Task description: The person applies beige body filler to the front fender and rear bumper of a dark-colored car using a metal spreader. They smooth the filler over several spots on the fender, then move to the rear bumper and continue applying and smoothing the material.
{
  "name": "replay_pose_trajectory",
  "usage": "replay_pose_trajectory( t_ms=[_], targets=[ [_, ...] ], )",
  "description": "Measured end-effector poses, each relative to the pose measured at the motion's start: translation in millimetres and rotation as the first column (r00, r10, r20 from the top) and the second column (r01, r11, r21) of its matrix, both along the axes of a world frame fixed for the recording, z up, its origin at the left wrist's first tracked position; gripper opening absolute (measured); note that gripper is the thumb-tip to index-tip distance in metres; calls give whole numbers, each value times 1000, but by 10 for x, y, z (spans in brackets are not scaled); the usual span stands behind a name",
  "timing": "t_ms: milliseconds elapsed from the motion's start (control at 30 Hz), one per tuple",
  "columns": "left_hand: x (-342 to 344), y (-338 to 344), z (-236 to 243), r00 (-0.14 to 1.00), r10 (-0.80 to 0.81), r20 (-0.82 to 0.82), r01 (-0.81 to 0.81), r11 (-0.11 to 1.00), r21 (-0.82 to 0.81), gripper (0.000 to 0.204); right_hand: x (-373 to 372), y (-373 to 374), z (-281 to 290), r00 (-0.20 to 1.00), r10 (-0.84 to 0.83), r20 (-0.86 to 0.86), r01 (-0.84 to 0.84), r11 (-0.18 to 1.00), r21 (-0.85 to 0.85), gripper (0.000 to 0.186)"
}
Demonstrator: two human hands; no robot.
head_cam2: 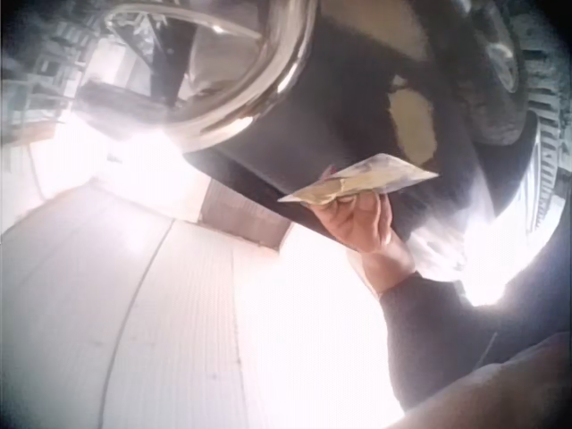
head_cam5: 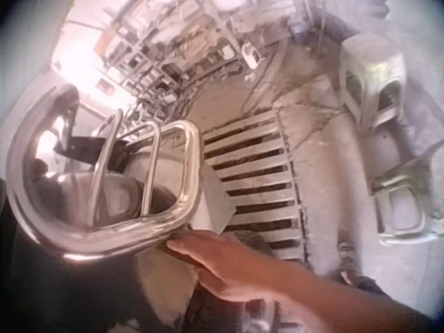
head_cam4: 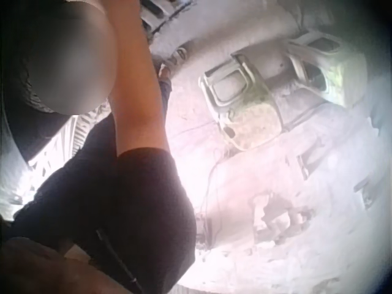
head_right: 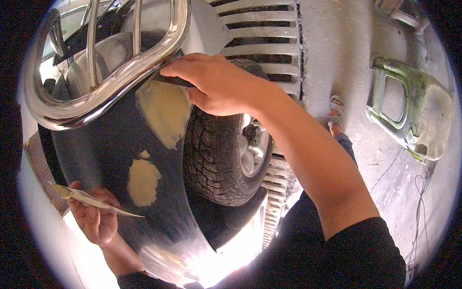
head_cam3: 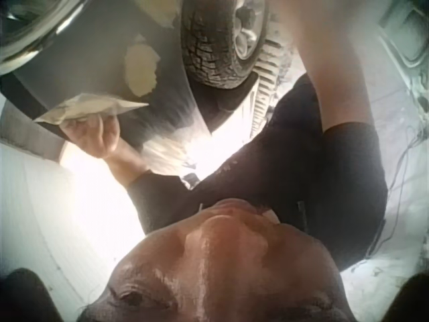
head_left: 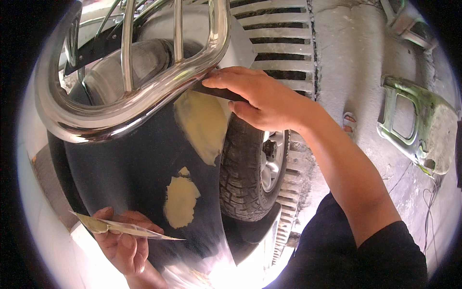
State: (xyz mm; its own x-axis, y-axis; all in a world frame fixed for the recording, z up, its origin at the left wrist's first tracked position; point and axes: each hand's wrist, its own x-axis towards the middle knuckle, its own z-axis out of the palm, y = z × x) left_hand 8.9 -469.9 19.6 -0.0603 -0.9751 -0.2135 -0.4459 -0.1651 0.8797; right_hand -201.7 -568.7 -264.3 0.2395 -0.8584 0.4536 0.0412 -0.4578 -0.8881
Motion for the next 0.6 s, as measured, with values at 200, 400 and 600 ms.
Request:
replay_pose_trajectory(
  t_ms=[200, 400, 600],
  targets=[
    [55, -29, 12, 990, -130, 57, 132, 991, -38, 56, -80, 13, 104, 982, 170, -77, -149, 962, 227, 53],
    [42, -42, 1, 987, -125, 103, 132, 990, -58, 57, -62, 209, -10, 986, 161, -44, -153, 977, 149, 54],
    [-10, 1, 14, 980, -62, 190, 77, 994, -75, 57, -128, -26, -42, 992, 102, -76, -93, 989, 114, 53]
  ],
)
